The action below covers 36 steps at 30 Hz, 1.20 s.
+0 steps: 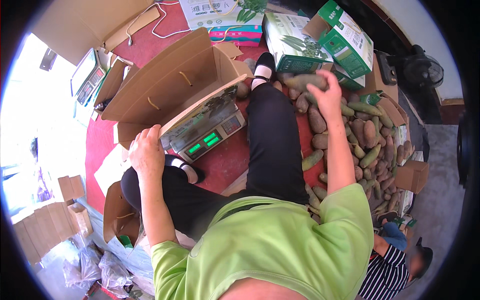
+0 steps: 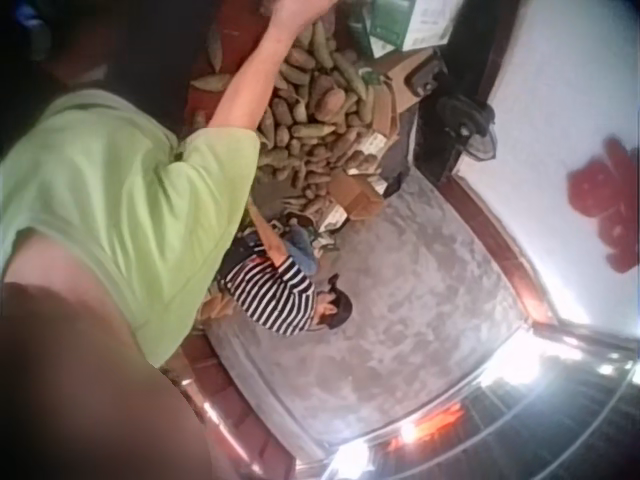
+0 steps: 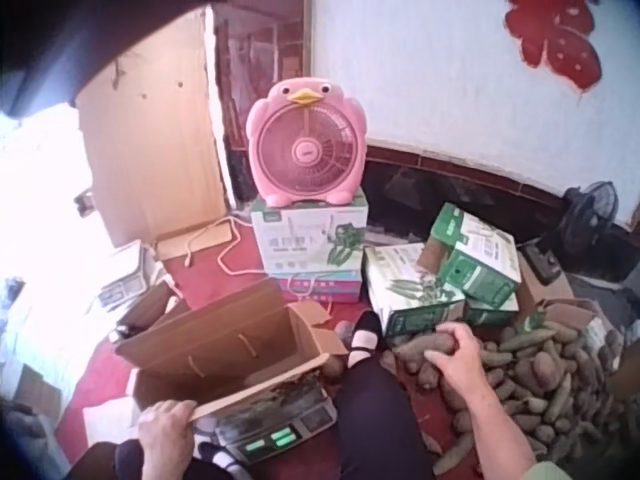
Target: Packing and weighing root vegetables into cardboard boxes and paper bags.
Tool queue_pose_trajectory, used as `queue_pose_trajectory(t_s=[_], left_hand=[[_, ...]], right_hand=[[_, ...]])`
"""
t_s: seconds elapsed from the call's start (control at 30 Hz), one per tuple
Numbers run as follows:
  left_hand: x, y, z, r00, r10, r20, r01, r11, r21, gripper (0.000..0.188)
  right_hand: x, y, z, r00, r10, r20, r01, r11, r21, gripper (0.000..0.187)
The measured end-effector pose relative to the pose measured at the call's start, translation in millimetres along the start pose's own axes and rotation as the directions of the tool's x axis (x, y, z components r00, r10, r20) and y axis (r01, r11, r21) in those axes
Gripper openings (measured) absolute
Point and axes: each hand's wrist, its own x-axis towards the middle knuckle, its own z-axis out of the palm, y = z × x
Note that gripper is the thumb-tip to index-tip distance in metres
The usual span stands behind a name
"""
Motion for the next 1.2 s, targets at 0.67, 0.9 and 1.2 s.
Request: queue_pose_trajectory(t_s=[0.67,0.9,1.2], left_hand=[[-2,-1,3,1.0,-0.002,0.013,0.002,1.0,-0.015,0.02],[1,5,6,0.999,-0.016,0.036,0.016,1.0,-0.009,0.025],[4,3,11,1.0,-0.008,0.023,0.007,1.0,0.013,0.026]], right_hand=[[53,-153,157,0.703,-0.295,0.647,0.088,0.939,0.333,0.024],[52,-78,86,0.913,-0.112,0.393,-0.093,0.88,0.466,0.018],[-82,141,20,0.851,0.456,0.259,-0.455,0.888,-0.069,0.017]])
